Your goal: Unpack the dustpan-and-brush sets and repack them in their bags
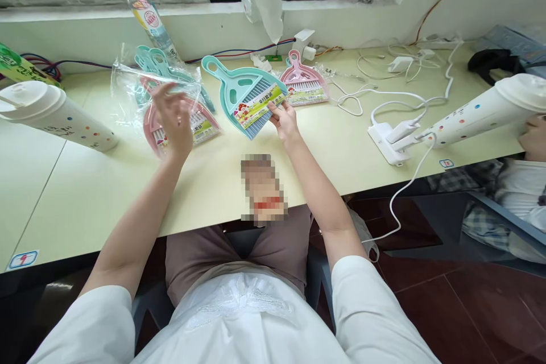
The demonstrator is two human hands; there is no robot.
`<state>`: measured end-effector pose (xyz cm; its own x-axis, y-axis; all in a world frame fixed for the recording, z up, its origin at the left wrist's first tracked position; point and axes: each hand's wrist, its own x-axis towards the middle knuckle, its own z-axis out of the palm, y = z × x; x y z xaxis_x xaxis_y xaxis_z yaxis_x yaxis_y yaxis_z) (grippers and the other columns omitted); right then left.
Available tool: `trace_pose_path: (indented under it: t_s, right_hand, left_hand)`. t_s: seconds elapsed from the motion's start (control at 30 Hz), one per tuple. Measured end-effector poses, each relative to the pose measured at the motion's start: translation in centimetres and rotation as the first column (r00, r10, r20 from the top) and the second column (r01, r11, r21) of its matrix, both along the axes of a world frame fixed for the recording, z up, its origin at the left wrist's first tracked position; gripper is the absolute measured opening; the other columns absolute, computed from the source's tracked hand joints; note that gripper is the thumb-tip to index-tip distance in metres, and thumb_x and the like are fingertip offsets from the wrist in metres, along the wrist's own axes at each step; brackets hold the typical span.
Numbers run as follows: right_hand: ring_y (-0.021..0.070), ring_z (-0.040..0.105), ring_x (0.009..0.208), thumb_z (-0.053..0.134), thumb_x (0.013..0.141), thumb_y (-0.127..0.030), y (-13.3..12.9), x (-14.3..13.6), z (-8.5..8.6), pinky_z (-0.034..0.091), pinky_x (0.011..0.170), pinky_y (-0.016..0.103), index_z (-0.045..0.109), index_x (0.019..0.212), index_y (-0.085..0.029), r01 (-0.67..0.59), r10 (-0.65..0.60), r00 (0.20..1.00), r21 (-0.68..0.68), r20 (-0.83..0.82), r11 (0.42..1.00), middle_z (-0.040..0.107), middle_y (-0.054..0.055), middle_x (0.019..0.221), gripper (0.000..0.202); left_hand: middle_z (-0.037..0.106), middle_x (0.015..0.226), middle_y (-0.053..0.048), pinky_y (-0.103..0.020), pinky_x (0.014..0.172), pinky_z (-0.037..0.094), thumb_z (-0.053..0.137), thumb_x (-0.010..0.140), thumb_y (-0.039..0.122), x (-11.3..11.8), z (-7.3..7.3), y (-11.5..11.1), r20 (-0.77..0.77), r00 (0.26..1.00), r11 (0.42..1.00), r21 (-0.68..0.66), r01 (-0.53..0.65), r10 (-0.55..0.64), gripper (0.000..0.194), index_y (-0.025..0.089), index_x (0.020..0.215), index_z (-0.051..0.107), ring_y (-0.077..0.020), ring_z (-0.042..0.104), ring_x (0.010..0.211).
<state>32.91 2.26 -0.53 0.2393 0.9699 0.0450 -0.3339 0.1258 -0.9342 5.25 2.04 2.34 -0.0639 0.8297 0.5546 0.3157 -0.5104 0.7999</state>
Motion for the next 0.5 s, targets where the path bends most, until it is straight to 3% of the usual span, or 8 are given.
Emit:
trace_pose_path:
  t_s: [0.07,0.13,0.17,0.23,0.4,0.5]
  right_hand:
    - [0.0244,0.067,0.115,0.087,0.064,-0.049,-0.3,-0.5,0.3,0.06,0.095,0.039,0.062,0.111,-0.026,-0.022,0.022,1.0,0.006,0.021,1.0,0.073,0.006,0.114,0.058]
    - [0.0249,0.068,0.115,0.087,0.064,-0.05,-0.6,-1.0,0.7,0.061,0.095,0.04,0.062,0.111,-0.026,-0.066,0.065,0.996,0.011,0.056,0.998,0.073,0.005,0.112,0.058]
    - [0.025,0.068,0.114,0.087,0.065,-0.05,-0.8,-1.2,0.8,0.061,0.094,0.04,0.062,0.111,-0.026,-0.096,0.095,0.992,0.009,0.078,0.995,0.074,0.005,0.11,0.058]
    - [0.0248,0.069,0.11,0.086,0.066,-0.05,-1.1,-1.6,1.0,0.062,0.091,0.041,0.062,0.11,-0.026,-0.164,0.164,0.978,-0.011,0.129,0.986,0.074,0.005,0.107,0.055]
    - [0.0239,0.071,0.098,0.082,0.073,-0.039,-0.6,-0.4,0.8,0.063,0.086,0.044,0.065,0.102,-0.022,-0.226,0.242,0.914,-0.085,0.327,0.97,0.075,0.004,0.096,0.037]
    - [0.0254,0.07,0.096,0.073,0.082,-0.031,-0.2,1.8,0.8,0.062,0.083,0.046,0.067,0.103,-0.018,-0.039,0.101,0.817,-0.12,0.567,0.992,0.073,0.008,0.097,0.025]
  left_hand:
    - [0.053,0.143,-0.01,-0.044,0.1,0.053,0.053,0.089,0.065,1.7,-0.8,-0.1,0.102,0.973,0.964,-0.146,0.22,-0.207,0.063,0.031,0.141,0.046,-0.0256,0.064,0.116]
    - [0.064,0.127,-0.01,-0.045,0.097,0.055,0.048,0.088,0.071,3.0,-1.8,-0.3,0.247,0.909,0.841,-0.356,0.407,-0.336,0.066,0.027,0.137,0.051,-0.0241,0.068,0.108]
    - [0.067,0.122,-0.01,-0.046,0.097,0.055,0.047,0.088,0.071,3.4,-2.3,-0.3,0.298,0.879,0.779,-0.415,0.47,-0.371,0.066,0.026,0.136,0.052,-0.0238,0.069,0.106]
    - [0.07,0.114,-0.008,-0.047,0.097,0.055,0.052,0.088,0.066,3.7,-3.2,-0.2,0.362,0.861,0.723,-0.477,0.501,-0.358,0.063,0.025,0.135,0.052,-0.0238,0.069,0.104]
    - [0.068,0.114,-0.007,-0.051,0.097,0.055,0.056,0.09,0.059,3.1,-4.7,0.9,0.38,0.896,0.772,-0.49,0.405,-0.229,0.056,0.026,0.135,0.051,-0.0256,0.067,0.109]
    - [0.067,0.117,-0.008,-0.05,0.101,0.052,0.055,0.089,0.065,2.9,-5.0,1.2,0.334,0.913,0.84,-0.404,0.362,-0.233,0.059,0.026,0.132,0.055,-0.027,0.063,0.117]
